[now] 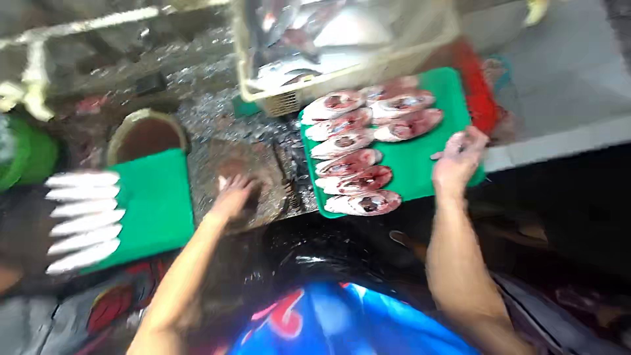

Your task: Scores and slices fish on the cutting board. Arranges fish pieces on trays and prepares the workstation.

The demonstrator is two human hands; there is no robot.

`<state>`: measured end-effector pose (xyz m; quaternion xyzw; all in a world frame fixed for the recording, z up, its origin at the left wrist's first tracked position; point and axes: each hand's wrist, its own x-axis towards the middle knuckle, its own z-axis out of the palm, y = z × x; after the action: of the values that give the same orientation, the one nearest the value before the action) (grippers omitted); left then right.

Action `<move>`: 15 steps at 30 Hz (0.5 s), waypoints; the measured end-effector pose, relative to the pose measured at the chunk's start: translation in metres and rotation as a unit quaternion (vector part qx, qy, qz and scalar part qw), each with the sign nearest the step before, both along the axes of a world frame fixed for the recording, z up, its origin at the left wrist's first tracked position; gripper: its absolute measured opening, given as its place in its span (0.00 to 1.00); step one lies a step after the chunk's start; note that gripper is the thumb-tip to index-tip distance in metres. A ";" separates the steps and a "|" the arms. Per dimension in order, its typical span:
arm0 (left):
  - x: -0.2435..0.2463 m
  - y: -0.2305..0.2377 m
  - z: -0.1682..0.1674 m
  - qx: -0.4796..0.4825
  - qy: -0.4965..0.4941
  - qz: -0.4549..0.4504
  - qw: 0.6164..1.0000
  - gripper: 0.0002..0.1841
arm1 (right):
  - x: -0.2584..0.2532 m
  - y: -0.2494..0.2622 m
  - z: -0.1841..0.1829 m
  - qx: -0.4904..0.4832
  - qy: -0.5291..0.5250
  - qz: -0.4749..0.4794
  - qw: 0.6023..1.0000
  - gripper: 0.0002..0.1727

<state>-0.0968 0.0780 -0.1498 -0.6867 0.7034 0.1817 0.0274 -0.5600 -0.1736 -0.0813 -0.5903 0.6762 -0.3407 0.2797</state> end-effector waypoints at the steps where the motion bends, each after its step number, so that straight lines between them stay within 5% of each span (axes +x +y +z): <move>1: 0.020 0.014 -0.023 0.034 -0.008 -0.023 0.999 0.44 | 0.004 0.018 0.007 -0.018 0.000 0.005 1.000 0.31; 4: 0.055 0.016 -0.053 0.083 0.038 -0.021 0.996 0.29 | 0.043 0.070 0.019 -0.041 -0.017 0.092 0.995 0.26; 7: 0.060 0.001 -0.040 0.044 0.194 0.112 0.974 0.25 | 0.093 0.122 0.009 -0.041 -0.047 0.231 0.971 0.22; 11: 0.012 -0.024 0.040 0.039 0.385 0.176 0.905 0.22 | 0.138 0.159 0.015 0.118 -0.155 0.399 0.896 0.35; 15: -0.103 -0.092 0.135 0.093 0.420 0.045 0.902 0.16 | 0.137 0.169 0.021 0.148 -0.385 0.287 0.865 0.35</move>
<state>-0.2001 -0.0143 -0.0152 -0.5720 0.5975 0.5192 -0.2149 -0.4234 -0.0041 -0.0600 -0.5319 0.3585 -0.3413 0.6870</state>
